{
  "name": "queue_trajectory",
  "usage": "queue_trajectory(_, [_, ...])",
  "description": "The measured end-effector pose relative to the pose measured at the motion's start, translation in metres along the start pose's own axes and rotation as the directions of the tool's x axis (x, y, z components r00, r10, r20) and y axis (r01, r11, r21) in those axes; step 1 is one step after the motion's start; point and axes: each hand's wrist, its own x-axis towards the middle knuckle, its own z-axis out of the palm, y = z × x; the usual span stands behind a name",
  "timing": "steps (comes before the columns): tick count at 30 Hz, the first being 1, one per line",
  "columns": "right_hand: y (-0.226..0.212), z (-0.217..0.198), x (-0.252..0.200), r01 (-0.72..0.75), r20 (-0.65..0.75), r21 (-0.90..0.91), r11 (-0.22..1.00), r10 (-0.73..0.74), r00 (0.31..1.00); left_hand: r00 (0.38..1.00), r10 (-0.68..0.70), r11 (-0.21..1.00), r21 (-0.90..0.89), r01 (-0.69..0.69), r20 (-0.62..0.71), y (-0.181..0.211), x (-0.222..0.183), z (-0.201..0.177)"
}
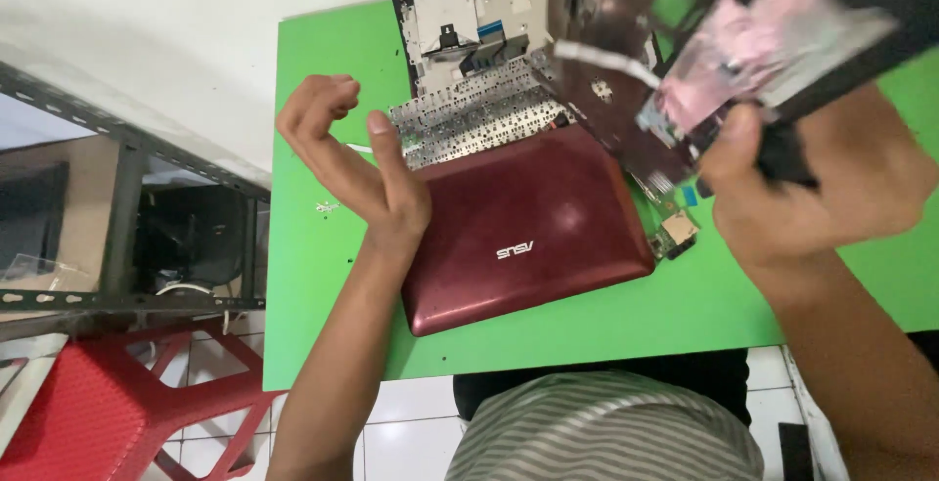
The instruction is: Disassembling and reassembling laptop components, specifically fitting the palm rest and keyboard assembly onto the chassis.
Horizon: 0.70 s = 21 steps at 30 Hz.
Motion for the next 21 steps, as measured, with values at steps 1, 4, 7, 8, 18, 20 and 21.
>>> queue_trajectory(1, [-0.003,0.003,-0.001,0.002,-0.003,-0.003,1.000,-0.002,1.000,1.000,0.003,1.000,-0.003,-0.003,-0.002,-0.007,0.005,-0.002])
queue_trajectory(4, [-0.022,0.014,-0.006,0.300,0.123,-0.120,0.946,-0.286,0.950,0.995,-0.029,0.997,-0.077,0.021,-0.098,-0.022,0.017,-0.010])
queue_trajectory(7, [-0.057,0.035,-0.010,0.338,0.211,0.161,0.927,-0.367,0.906,0.998,0.007,0.996,-0.086,-0.012,-0.063,-0.033,0.031,-0.023])
queue_trajectory(8, [-0.067,0.041,-0.011,0.392,0.152,0.159,0.906,-0.415,0.897,0.999,0.033,0.996,-0.082,-0.035,-0.025,-0.039,0.035,-0.026])
queue_trajectory(18, [-0.073,0.080,-0.057,0.375,0.327,0.344,0.861,-0.484,0.812,0.679,0.148,0.982,-0.028,-0.184,0.719,-0.036,0.022,-0.021])
queue_trajectory(20, [-0.073,0.076,-0.049,0.288,0.356,0.430,0.856,-0.454,0.817,0.645,0.163,0.982,-0.058,-0.182,0.747,-0.028,0.017,-0.016])
queue_trajectory(21, [-0.073,0.074,-0.047,0.193,0.388,0.507,0.840,-0.422,0.819,0.606,0.181,0.980,-0.090,-0.178,0.774,-0.023,0.013,-0.014])
